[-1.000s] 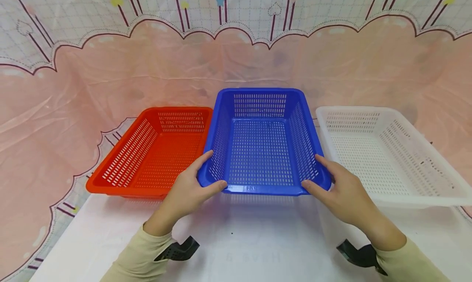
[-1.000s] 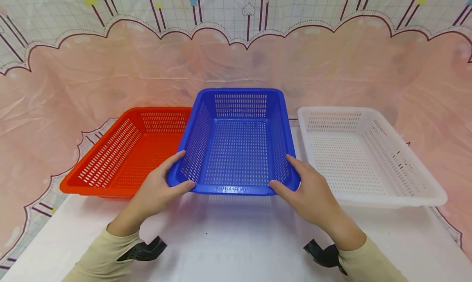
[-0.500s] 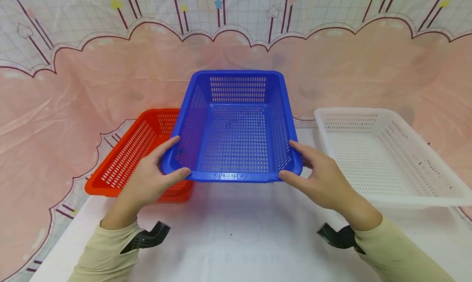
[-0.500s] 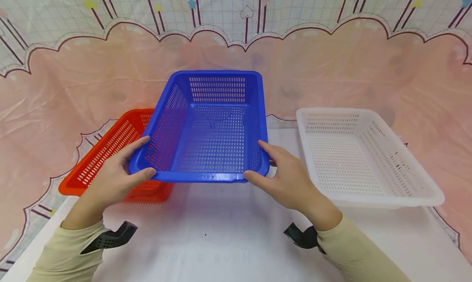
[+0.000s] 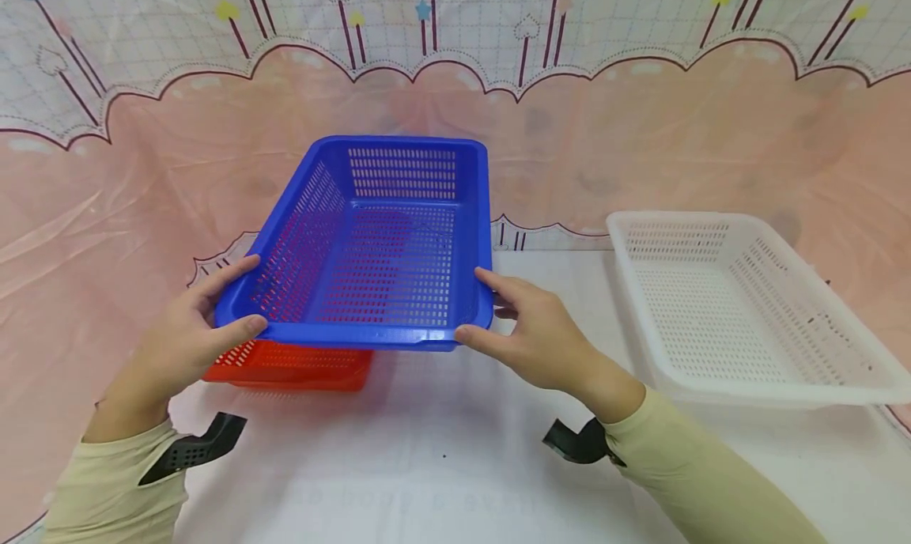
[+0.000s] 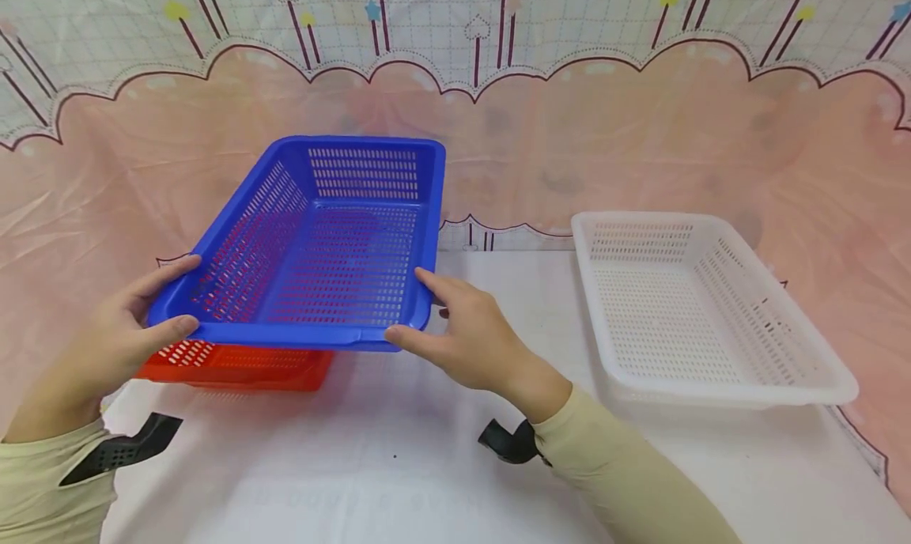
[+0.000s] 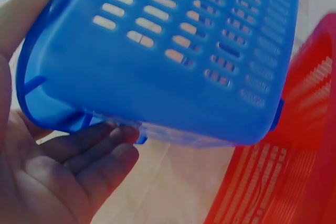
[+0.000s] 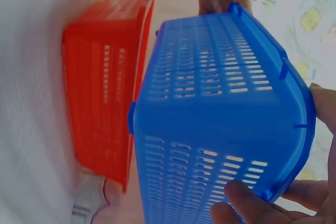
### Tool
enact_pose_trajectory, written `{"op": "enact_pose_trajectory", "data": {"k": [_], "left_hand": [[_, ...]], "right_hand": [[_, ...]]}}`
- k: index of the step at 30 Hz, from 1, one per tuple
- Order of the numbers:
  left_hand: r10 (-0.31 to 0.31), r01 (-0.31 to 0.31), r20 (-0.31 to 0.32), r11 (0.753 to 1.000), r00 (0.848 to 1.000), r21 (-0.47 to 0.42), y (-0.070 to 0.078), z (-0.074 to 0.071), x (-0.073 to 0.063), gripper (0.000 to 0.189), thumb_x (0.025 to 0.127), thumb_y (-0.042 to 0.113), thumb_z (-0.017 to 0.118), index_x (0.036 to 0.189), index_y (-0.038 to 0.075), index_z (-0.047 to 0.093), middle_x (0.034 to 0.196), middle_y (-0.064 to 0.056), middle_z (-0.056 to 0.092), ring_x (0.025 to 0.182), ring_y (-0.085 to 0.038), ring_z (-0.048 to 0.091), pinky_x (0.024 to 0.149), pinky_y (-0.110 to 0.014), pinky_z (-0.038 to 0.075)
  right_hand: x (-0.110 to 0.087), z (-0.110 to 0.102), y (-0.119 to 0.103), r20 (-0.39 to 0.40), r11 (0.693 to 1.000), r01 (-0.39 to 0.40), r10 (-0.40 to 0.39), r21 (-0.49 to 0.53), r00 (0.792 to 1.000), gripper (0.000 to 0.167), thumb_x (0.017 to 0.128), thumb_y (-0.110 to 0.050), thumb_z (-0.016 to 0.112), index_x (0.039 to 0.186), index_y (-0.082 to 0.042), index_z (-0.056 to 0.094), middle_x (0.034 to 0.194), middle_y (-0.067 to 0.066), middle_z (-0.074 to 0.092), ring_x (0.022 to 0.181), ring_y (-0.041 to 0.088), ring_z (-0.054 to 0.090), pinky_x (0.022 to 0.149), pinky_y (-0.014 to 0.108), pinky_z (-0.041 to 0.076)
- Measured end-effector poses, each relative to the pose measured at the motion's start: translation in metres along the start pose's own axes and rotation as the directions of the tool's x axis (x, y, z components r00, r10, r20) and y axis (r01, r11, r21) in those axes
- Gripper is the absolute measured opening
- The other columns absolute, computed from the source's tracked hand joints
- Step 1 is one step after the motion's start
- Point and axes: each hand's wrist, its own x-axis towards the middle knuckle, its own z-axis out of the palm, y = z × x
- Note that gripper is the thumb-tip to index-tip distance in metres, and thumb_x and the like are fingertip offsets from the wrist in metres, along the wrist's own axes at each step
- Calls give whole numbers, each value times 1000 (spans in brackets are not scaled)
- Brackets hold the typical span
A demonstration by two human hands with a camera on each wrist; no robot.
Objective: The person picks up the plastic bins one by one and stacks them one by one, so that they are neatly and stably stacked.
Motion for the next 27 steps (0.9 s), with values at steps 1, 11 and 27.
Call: {"op": "enact_pose_trajectory", "data": {"k": [1,11,27], "left_hand": [[8,-9,-7,1000,1000,-14,-4,-5,-1,72,93,-3,64,157,13,34,135,-23,49,100,6,58,79,-11,50],[35,-40,-40,992,999,-119,-34,-46,-12,70,93,-12,59,150,28,48,116,21,59,98,6,61,76,-10,51],[134,-108,7,829,991,-548,-73,-86,-20,56,99,-13,47,149,11,47,135,2,52,110,-8,64,82,-19,54]], "right_hand": [[3,4,-2,6,1000,-2,2,0,1000,77,87,-27,80,146,6,44,136,16,59,111,24,64,93,37,54],[31,44,-17,63,997,-51,47,51,997,79,88,-34,78,149,0,43,138,11,58,109,21,64,92,31,53],[55,87,-35,115,987,-72,56,143,992,84,89,-41,76,152,-2,39,133,5,61,109,14,65,91,23,51]]}}
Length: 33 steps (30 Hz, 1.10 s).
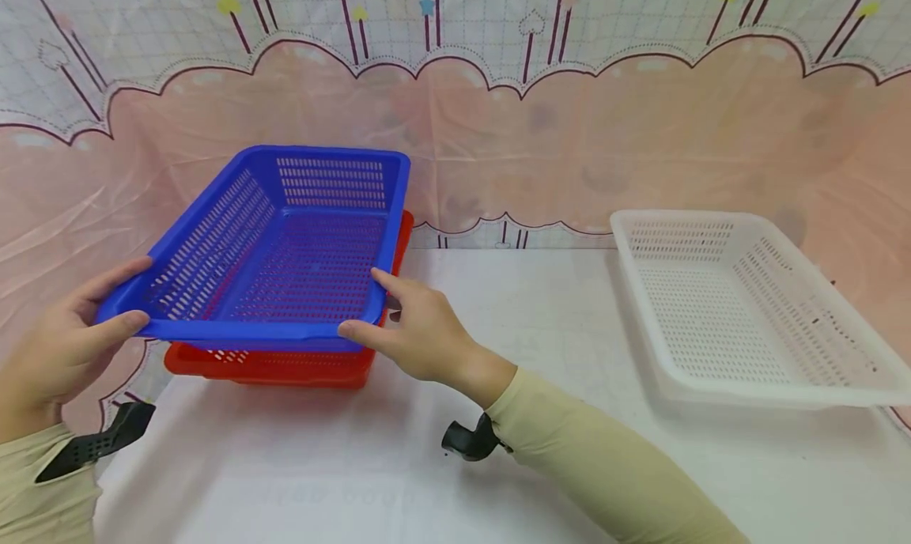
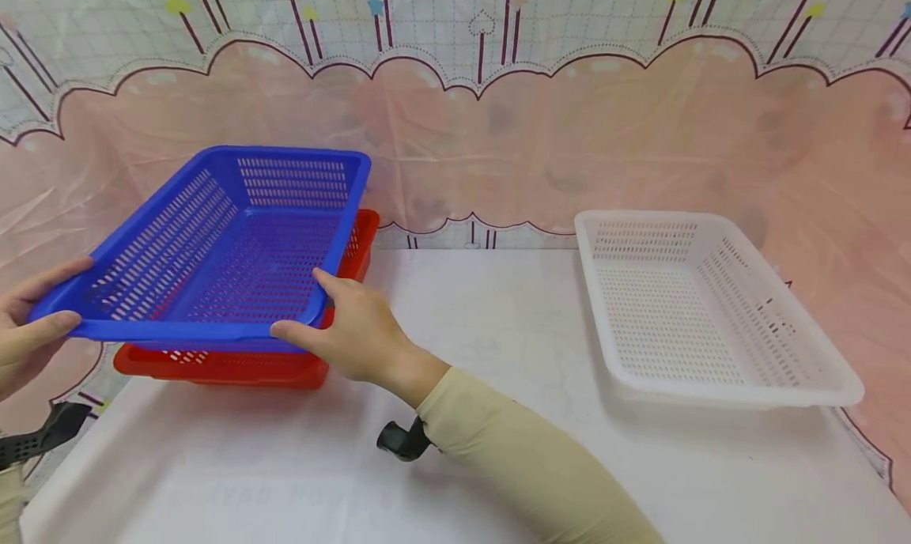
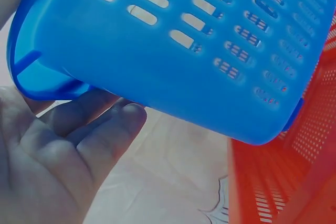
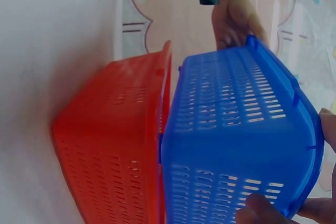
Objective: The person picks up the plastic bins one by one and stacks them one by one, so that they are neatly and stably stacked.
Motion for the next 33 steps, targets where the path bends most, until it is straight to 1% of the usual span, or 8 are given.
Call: {"op": "enact_pose_trajectory", "data": {"k": [6,9,15,22,26,28,29,33], "left_hand": [[5,1,45,991,999,-131,-11,-4,0,52,98,-14,44,145,8,52,132,-3,59,111,-16,65,88,-21,52],[-10,18,55,989,998,-146,-18,-4,-1,52,99,-14,44,145,8,52,134,-3,57,113,-16,64,90,-21,51],[-61,66,62,993,996,-94,-30,-1,-2,53,100,-12,45,146,14,52,136,2,53,115,-10,60,91,-18,50],[-38,44,75,997,996,-71,-42,11,-3,54,98,-14,46,145,13,52,137,3,53,117,-9,58,93,-17,48],[-88,87,55,996,995,20,-45,17,-3,57,98,-14,47,145,17,51,134,6,51,115,-5,58,91,-15,48],[-139,134,17,974,990,180,-42,18,-4,59,98,-10,50,148,21,47,130,12,51,112,0,57,89,-13,48],[-159,154,-4,950,987,270,-40,18,-4,61,98,-9,52,149,23,46,128,14,52,109,2,57,87,-12,48],[-197,215,-96,775,976,594,-37,16,-4,65,97,2,61,150,33,42,135,-6,49,103,10,47,80,-9,43]], "right_hand": [[2,8,3,27,998,-55,54,15,998,84,89,-42,76,152,-2,38,133,6,62,111,13,64,88,21,52],[1,11,5,35,997,-78,78,8,996,85,89,-45,75,153,-2,39,135,6,60,112,15,64,89,23,52],[-1,11,11,34,994,-110,111,-26,993,84,89,-46,74,153,-4,39,140,6,58,116,17,63,93,25,51],[-10,6,20,31,992,-120,121,-30,992,84,90,-43,75,153,-4,38,141,6,56,118,18,61,96,29,50],[-15,3,25,15,992,-118,119,-39,993,82,89,-41,76,153,-5,39,141,7,57,117,19,62,98,32,49],[-17,3,27,23,992,-123,124,-37,992,82,89,-41,76,153,-4,39,140,7,57,118,19,61,98,33,50],[-18,4,29,31,991,-129,130,-41,991,81,90,-42,75,152,-4,40,140,7,57,118,19,61,98,33,49],[-21,5,36,60,985,-155,159,-74,985,77,92,-45,71,151,-5,43,139,11,55,118,22,59,93,36,50]]}}
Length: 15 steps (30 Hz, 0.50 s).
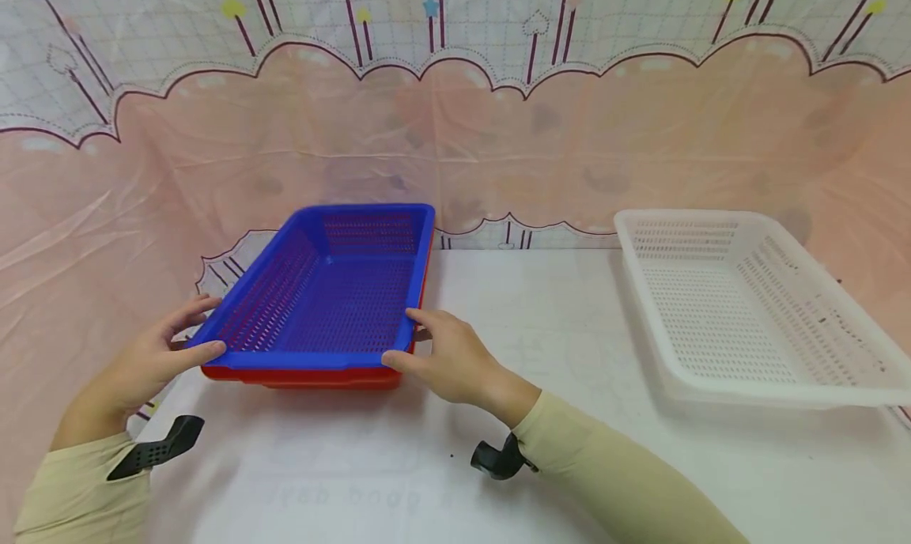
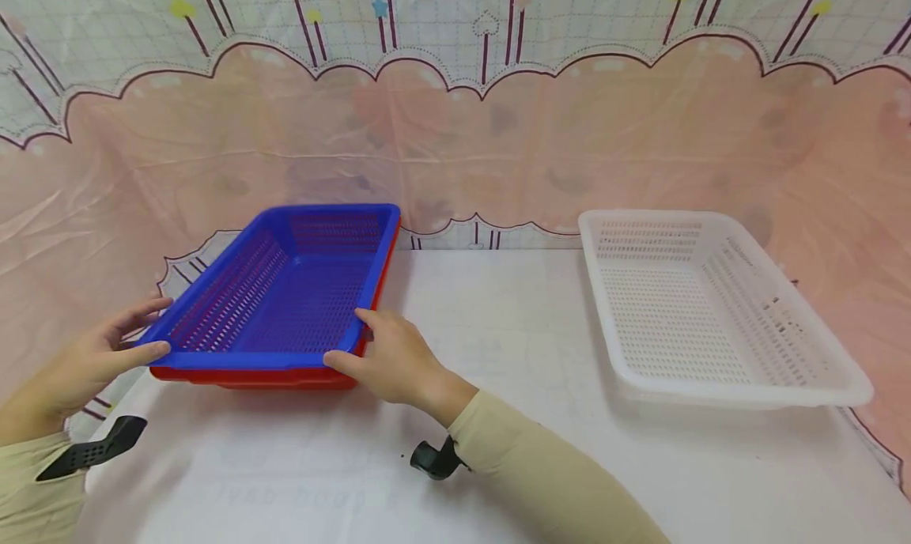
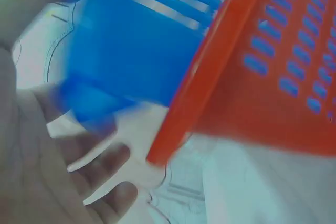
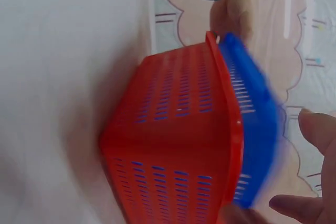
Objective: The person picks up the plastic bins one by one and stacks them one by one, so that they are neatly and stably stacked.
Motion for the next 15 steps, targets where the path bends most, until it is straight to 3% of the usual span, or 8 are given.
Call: {"op": "enact_pose_trajectory", "data": {"k": [2,3,7,10,11,13,15], "left_hand": [[-6,7,-20,999,1000,49,-4,1,0,65,96,4,62,149,36,43,136,-16,46,102,9,46,77,-10,41],[-12,13,-22,998,1000,56,-6,2,0,64,97,6,61,150,37,42,137,-15,43,103,9,43,77,-11,39],[28,-27,6,997,1000,-74,-16,11,0,59,100,1,56,151,25,41,128,14,50,108,9,49,81,-10,40],[36,-28,35,978,999,-205,-22,18,1,55,101,-1,53,150,21,42,124,21,52,109,8,53,86,-7,40],[24,-14,40,972,999,-236,-23,21,1,54,101,0,53,149,23,43,126,18,50,109,9,53,87,-7,40],[-9,24,53,952,999,-306,-26,26,3,53,102,1,52,147,28,44,136,-2,46,107,7,55,87,-8,42],[-38,57,59,930,998,-363,-28,30,3,52,103,3,52,145,32,45,142,-20,32,106,6,55,86,-9,44]], "right_hand": [[-1,0,5,7,1000,-10,10,-17,1000,76,92,-47,69,150,-5,44,138,15,53,116,25,58,90,37,51],[0,1,7,9,1000,-14,14,-17,1000,75,92,-47,69,150,-6,44,138,17,51,115,26,58,88,37,51],[4,5,13,22,999,-27,26,32,999,77,92,-45,70,153,-8,41,141,18,49,113,26,60,85,35,53],[10,12,17,24,994,-32,30,101,999,79,91,-42,73,153,-6,38,141,16,51,109,23,64,83,31,54],[11,14,18,25,992,-35,32,118,999,80,91,-41,73,154,-6,38,140,15,52,107,23,65,82,31,54],[14,19,19,31,989,-52,48,140,998,83,90,-41,74,155,-6,36,135,13,57,103,20,66,81,30,54],[15,23,20,41,987,-69,64,145,997,86,90,-43,74,156,-8,33,133,10,60,103,18,66,82,31,54]]}}
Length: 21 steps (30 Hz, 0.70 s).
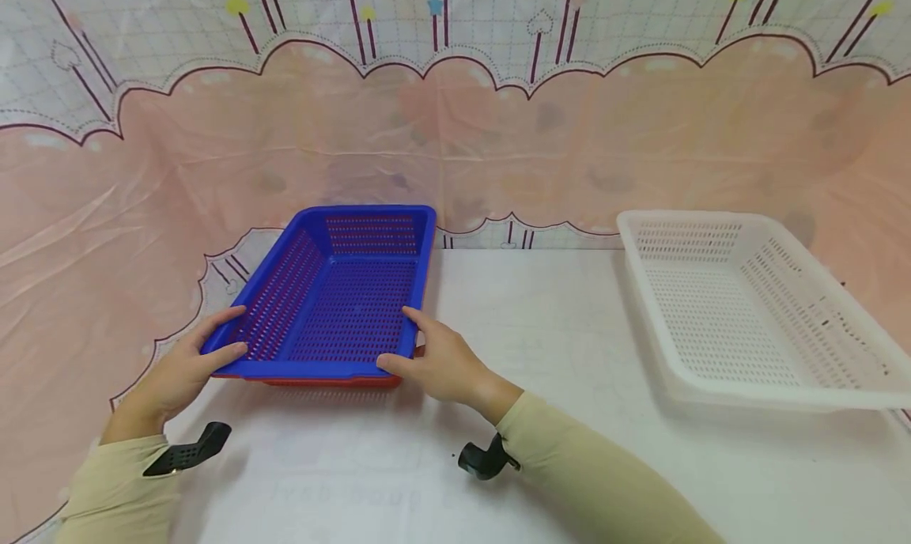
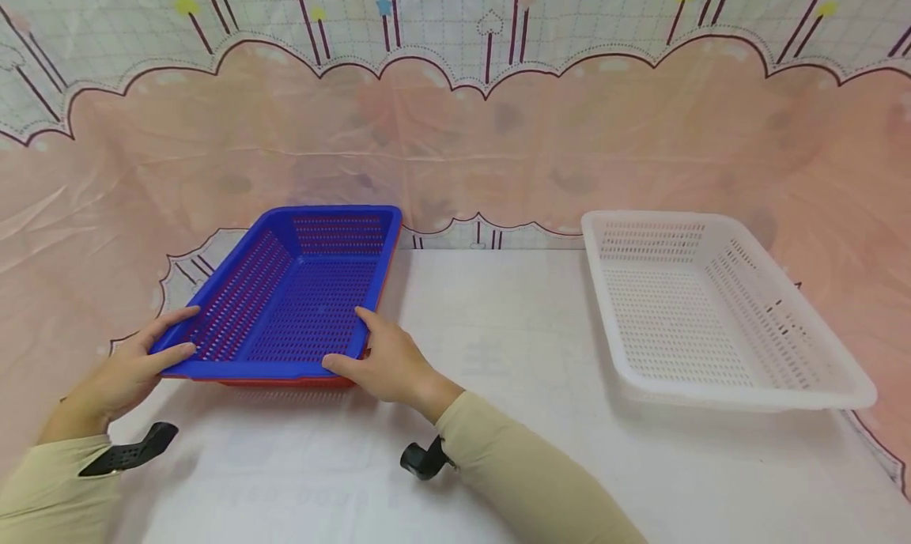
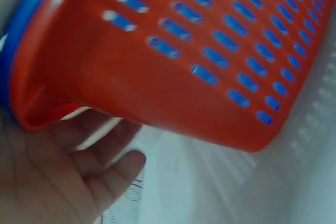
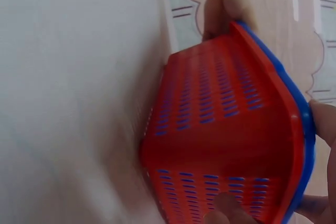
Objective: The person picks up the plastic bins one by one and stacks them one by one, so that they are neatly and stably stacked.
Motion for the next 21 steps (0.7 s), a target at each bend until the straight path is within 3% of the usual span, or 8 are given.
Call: {"op": "enact_pose_trajectory", "data": {"k": [3,7,9,12,15,17,21], "left_hand": [[-4,3,-7,993,1000,-119,-3,3,2,51,102,1,51,142,32,48,144,-29,18,106,1,57,85,-13,48],[13,-15,-14,982,1000,-190,-2,6,3,51,101,-2,51,141,30,51,139,-13,29,106,-2,60,85,-16,51],[12,-14,-12,982,1000,-191,1,8,2,52,101,-2,52,142,29,51,138,-13,30,105,-3,61,84,-16,52],[3,-5,-12,990,1000,-144,7,13,0,55,101,-1,53,148,27,46,144,-27,22,106,-1,60,85,-15,51],[-9,9,-31,1000,999,-20,16,18,1,60,101,3,56,154,26,38,149,-37,15,108,6,53,87,-10,45],[-12,15,-54,999,998,46,21,24,2,62,101,5,58,156,25,37,149,-39,16,108,9,50,88,-7,42],[-4,11,-84,996,996,84,30,37,4,63,99,4,60,155,23,38,147,-35,25,108,8,49,88,-7,40]], "right_hand": [[0,3,0,2,1000,-21,21,-11,1000,90,89,-47,73,158,-12,29,133,9,61,107,17,65,87,32,53],[-1,2,-1,-2,999,-39,39,-13,999,93,87,-48,74,159,-12,28,132,8,63,112,16,63,91,32,52],[-3,-2,-2,-2,999,-49,49,-8,999,94,86,-48,75,159,-12,28,128,7,66,112,15,64,91,32,51],[-7,-10,-3,-1,998,-61,61,2,998,95,85,-49,76,159,-13,28,129,7,65,113,16,63,92,33,51],[-12,-19,-3,-4,998,-60,60,2,998,95,86,-48,76,159,-13,28,131,7,63,114,17,62,91,35,52],[-16,-26,-4,-10,999,-52,52,-11,999,95,86,-48,77,159,-13,28,129,7,63,113,17,62,89,35,52],[-25,-40,-4,-25,999,-27,27,-23,999,95,86,-44,78,158,-10,28,120,6,67,106,15,63,85,34,53]]}}
